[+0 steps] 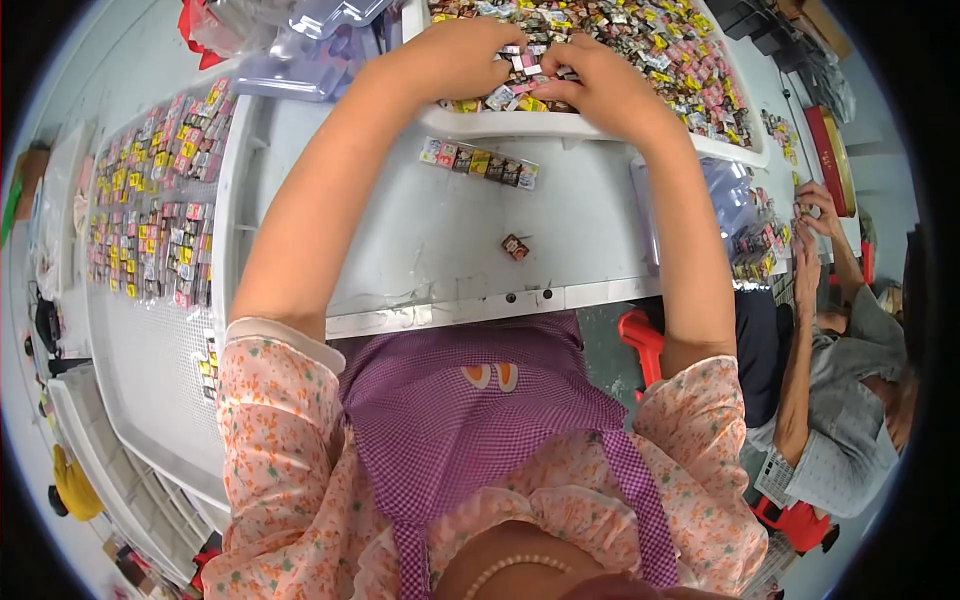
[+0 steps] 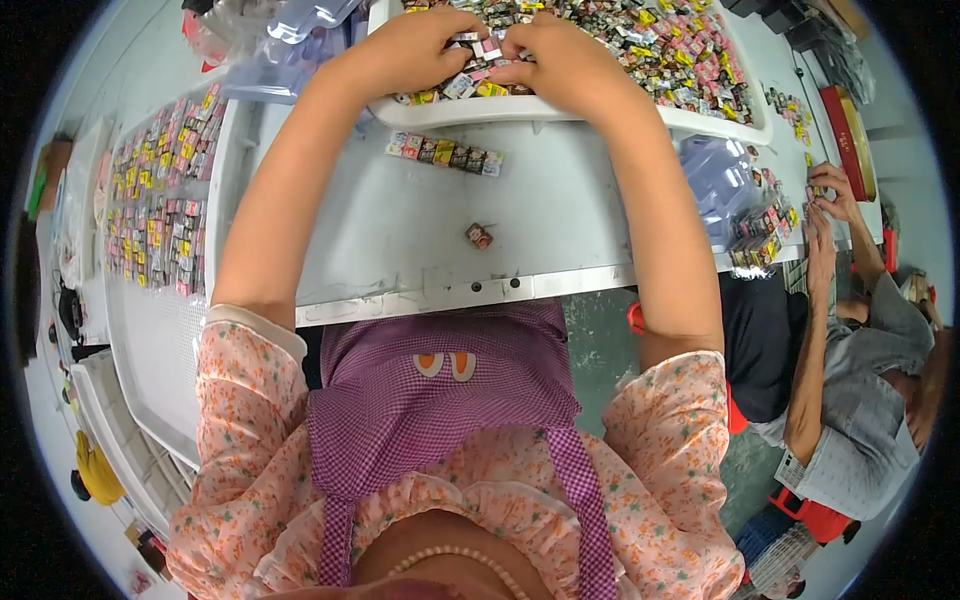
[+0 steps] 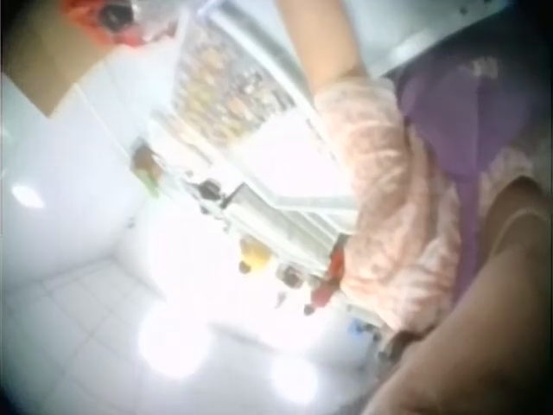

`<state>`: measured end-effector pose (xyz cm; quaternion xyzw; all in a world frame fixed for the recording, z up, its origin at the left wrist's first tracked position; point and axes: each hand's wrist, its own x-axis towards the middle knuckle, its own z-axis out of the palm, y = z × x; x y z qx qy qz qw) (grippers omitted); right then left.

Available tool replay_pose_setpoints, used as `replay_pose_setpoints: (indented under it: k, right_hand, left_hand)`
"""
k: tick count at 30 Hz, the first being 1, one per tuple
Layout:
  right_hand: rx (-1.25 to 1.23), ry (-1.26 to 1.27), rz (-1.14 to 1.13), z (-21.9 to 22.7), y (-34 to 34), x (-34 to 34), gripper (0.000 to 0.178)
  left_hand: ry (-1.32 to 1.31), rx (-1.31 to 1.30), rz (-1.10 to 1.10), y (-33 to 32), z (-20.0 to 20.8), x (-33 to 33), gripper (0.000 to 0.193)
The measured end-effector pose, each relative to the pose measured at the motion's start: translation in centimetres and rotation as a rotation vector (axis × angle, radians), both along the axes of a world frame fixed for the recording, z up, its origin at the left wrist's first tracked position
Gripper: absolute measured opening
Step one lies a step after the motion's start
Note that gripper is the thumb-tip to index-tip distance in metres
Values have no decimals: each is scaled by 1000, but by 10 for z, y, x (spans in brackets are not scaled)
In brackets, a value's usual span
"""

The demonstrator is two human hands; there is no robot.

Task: Sorting small colorful toy pieces from a bulk tray and arranging them into specific patterned sets on a packaging tray.

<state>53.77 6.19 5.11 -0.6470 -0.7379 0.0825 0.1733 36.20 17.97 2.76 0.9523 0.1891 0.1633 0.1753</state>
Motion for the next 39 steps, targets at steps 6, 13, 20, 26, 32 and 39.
replay_pose_setpoints:
  k: [6,13,20,26,32,39]
  right_hand:
    - [-56,125,46,2,-2,4,18]
    - [361,90,105,-15,-1,4,13]
    - [286,846,-170,19,-43,-41,14]
    - [-5,814,-155,-11,-104,-68,16]
    - [73,742,-292,-44,-102,-104,16]
    - [330,342,-272,-54,-88,-125,13]
  left_hand:
    - [79,-77,47,-2,6,-5,32]
    - [-500,-782,329,-7,28,-4,23]
    - [-1050,-1681,-320,24,13,-29,24]
    - [-884,-1446,-202,-57,38,-74,33]
    - [-326,-1094,345,-129,17,-99,14]
    - [-381,-475,419,-136,-28,-82,15]
